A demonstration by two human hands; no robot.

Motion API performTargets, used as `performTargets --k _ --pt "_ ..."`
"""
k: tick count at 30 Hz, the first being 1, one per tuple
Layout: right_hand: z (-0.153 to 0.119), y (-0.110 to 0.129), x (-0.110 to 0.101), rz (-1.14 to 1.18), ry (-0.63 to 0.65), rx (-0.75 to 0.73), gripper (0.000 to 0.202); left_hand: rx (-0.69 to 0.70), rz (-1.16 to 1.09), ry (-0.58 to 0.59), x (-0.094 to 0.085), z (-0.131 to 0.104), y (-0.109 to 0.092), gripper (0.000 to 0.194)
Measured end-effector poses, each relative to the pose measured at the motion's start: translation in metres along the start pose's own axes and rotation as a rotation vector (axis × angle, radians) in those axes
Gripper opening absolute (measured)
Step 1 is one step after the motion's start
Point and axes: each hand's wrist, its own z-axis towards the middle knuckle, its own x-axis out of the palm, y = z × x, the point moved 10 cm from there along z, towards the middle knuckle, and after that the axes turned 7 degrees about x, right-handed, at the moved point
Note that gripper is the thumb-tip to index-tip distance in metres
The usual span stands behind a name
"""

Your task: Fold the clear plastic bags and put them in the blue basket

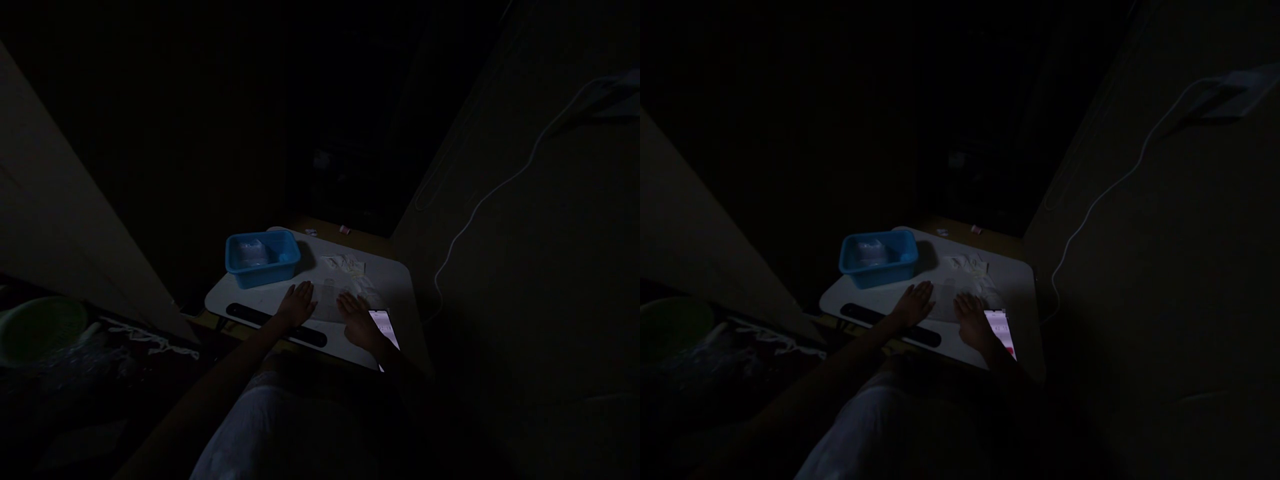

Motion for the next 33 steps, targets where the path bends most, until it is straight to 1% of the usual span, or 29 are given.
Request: performTargets --k 5,9,14,16,19,22,25,27,30,33 --pt "0.003 0.0 -0.004 -0.035 -0.063 0.081 0.047 0.007 0.009 -0.018 -0.004 -0.001 -0.001 0.052" --pt "0.007 0.005 -0.009 -0.022 -0.08 0.081 0.026 0.005 -0.002 -0.01 -0.001 -0.001 -0.001 0.05" --pt "0.012 0.006 -0.022 -0.003 -0.105 0.067 0.021 0.013 -0.085 -0.046 -0.001 0.001 0.005 0.052" --pt "0.015 0.005 -0.028 0.03 -0.105 0.066 0.02 0.02 -0.15 -0.091 -0.006 0.001 0.011 0.052" --pt "0.02 0.002 -0.037 0.104 -0.107 0.079 0.02 0.019 -0.226 -0.14 -0.02 -0.002 0.021 0.049" --pt "0.023 -0.002 -0.046 0.191 -0.114 0.125 0.02 0.029 -0.291 -0.079 -0.031 -0.01 0.022 0.042" --pt "0.026 -0.01 -0.052 0.321 -0.103 0.211 0.02 0.102 -0.416 -0.02 -0.042 -0.02 0.01 0.044" --pt "0.028 -0.017 -0.052 0.462 -0.085 0.259 0.02 0.114 -0.527 -0.034 -0.05 -0.024 0.007 0.044" --pt "0.033 -0.027 -0.053 0.735 -0.074 0.298 0.017 0.047 -0.659 -0.072 -0.057 -0.025 0.015 0.033" --pt "0.036 -0.037 -0.053 1.034 -0.037 0.338 0.009 -0.062 -0.887 -0.067 -0.058 -0.02 0.028 0.034"
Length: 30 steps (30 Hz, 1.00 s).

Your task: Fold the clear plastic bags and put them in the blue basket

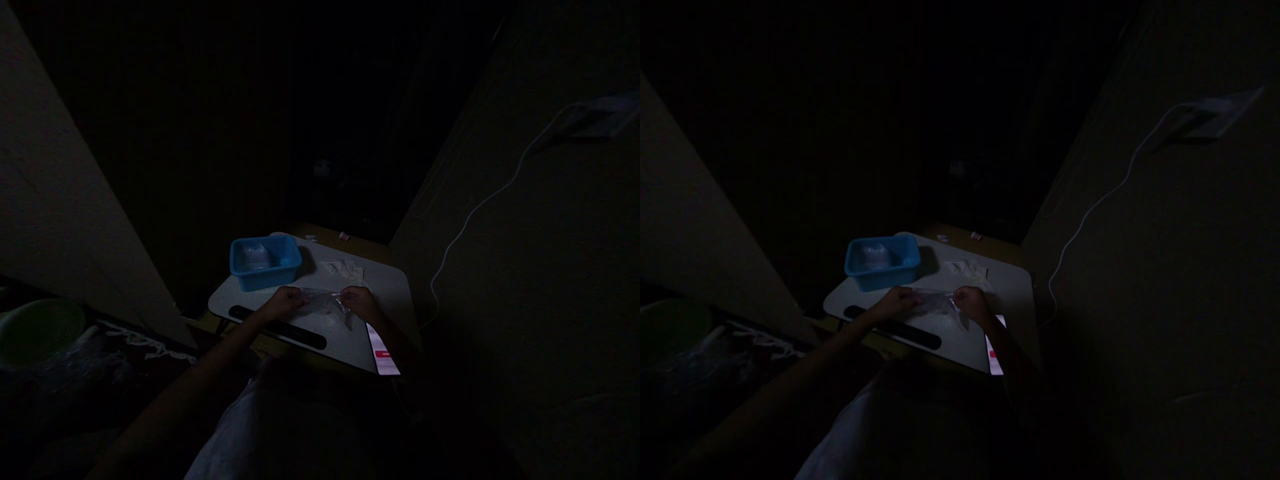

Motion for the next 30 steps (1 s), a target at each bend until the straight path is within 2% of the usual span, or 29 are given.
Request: performTargets --k 3,6,10,14,17,22,26,28,30 --pt "-0.001 -0.006 -0.003 0.257 0.086 0.091 0.018 -0.049 -0.305 -0.015 -0.009 0.007 -0.003 0.034" --pt "-0.006 -0.02 0.002 0.396 0.174 0.204 0.027 -0.099 -0.503 0.005 -0.011 0.014 -0.007 0.034" --pt "-0.007 -0.045 0.02 0.4 0.262 0.318 0.032 -0.19 -0.479 0.131 0.002 0.021 -0.003 0.029" --pt "0.001 -0.056 0.032 0.358 0.221 0.32 0.03 -0.24 -0.432 0.29 0.023 0.031 -0.001 0.021" --pt "0.005 -0.056 0.039 0.347 0.193 0.302 0.026 -0.275 -0.509 0.339 0.033 0.036 0.003 0.02" --pt "0.003 -0.074 0.045 0.655 0.171 0.402 0.018 -0.45 -1.037 0.286 0.049 0.025 0.022 0.037" --pt "-0.001 -0.092 0.051 0.796 0.195 0.45 0.011 -0.461 -1.318 0.245 0.072 0.012 0.03 0.05" --pt "-0.002 -0.1 0.054 0.824 0.191 0.475 0.009 -0.43 -1.388 0.236 0.084 0.009 0.03 0.049" --pt "-0.003 -0.108 0.055 0.873 0.178 0.511 0.006 -0.38 -1.37 0.168 0.089 0.011 0.033 0.035"
